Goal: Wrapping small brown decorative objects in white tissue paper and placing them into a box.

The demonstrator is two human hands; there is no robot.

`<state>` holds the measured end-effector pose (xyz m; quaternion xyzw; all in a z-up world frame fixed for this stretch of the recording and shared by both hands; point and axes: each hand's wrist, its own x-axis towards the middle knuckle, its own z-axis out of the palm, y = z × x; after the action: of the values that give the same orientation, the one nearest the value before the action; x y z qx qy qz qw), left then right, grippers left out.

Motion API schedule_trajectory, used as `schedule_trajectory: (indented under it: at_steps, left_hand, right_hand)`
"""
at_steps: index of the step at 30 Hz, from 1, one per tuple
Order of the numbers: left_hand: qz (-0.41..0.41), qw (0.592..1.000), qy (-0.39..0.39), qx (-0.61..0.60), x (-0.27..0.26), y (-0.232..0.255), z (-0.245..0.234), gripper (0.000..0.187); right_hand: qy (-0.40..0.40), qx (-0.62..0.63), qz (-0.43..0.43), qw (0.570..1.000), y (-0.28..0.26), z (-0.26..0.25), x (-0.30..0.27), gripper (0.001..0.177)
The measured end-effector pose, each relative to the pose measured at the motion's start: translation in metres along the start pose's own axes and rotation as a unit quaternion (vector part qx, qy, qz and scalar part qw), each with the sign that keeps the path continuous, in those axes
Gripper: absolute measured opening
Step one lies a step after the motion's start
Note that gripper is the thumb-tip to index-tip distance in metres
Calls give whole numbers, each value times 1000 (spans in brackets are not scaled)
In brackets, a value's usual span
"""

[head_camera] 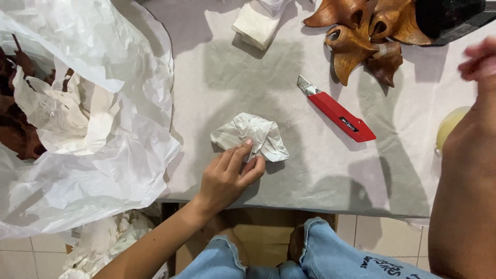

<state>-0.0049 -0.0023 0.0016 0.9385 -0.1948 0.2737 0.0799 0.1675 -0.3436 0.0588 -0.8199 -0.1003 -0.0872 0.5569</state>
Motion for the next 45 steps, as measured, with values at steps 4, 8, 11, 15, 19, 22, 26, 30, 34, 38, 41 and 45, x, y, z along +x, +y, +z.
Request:
schedule_trajectory:
  at_steps: [4,8,11,15,19,22,26,30,34,38,41,45]
  left_hand:
    - [-4,1000,-11,-6,-2,1,2,14]
    - [-32,999,-5,5,-9,7,14,9]
    - [-28,999,12,14,-4,7,11,13]
    - [-18,1000,10,13,1,3,5,16]
    - [-3,1000,8,-1,-1,1,6,22]
    - [-1,1000,10,4,-3,0,7,24]
    - [1,1000,12,2,-3,1,7,22]
    - [-1,1000,11,6,-2,3,8,20]
    - [-5,1000,7,-8,-3,3,8,21]
    - [-2,1000,0,-3,-7,4,12,21]
    - [-6,1000,-1,1,-9,5,16,23]
    - [-20,1000,2,3,-2,9,13,23]
  right_hand:
    - [-229,-103,-60,966,-49,61,-29,19]
    - [-342,-114,-182,915,-40,116,-62,32]
    - [-290,-111,-168,936,-25,128,-75,16]
    - [-248,-51,-90,963,-27,136,-75,6]
    - [-226,-61,27,972,-23,139,-76,14]
    - [-218,-65,65,972,-20,141,-76,16]
    - [-214,-85,64,971,-22,141,-75,15]
    - [-215,-93,63,970,-23,142,-75,14]
    - [-215,-93,34,972,-30,141,-77,14]
    - [-206,-83,13,975,-31,142,-80,20]
    - [-204,-78,10,976,-28,144,-79,19]
    - [-193,-81,-37,977,-29,148,-77,18]
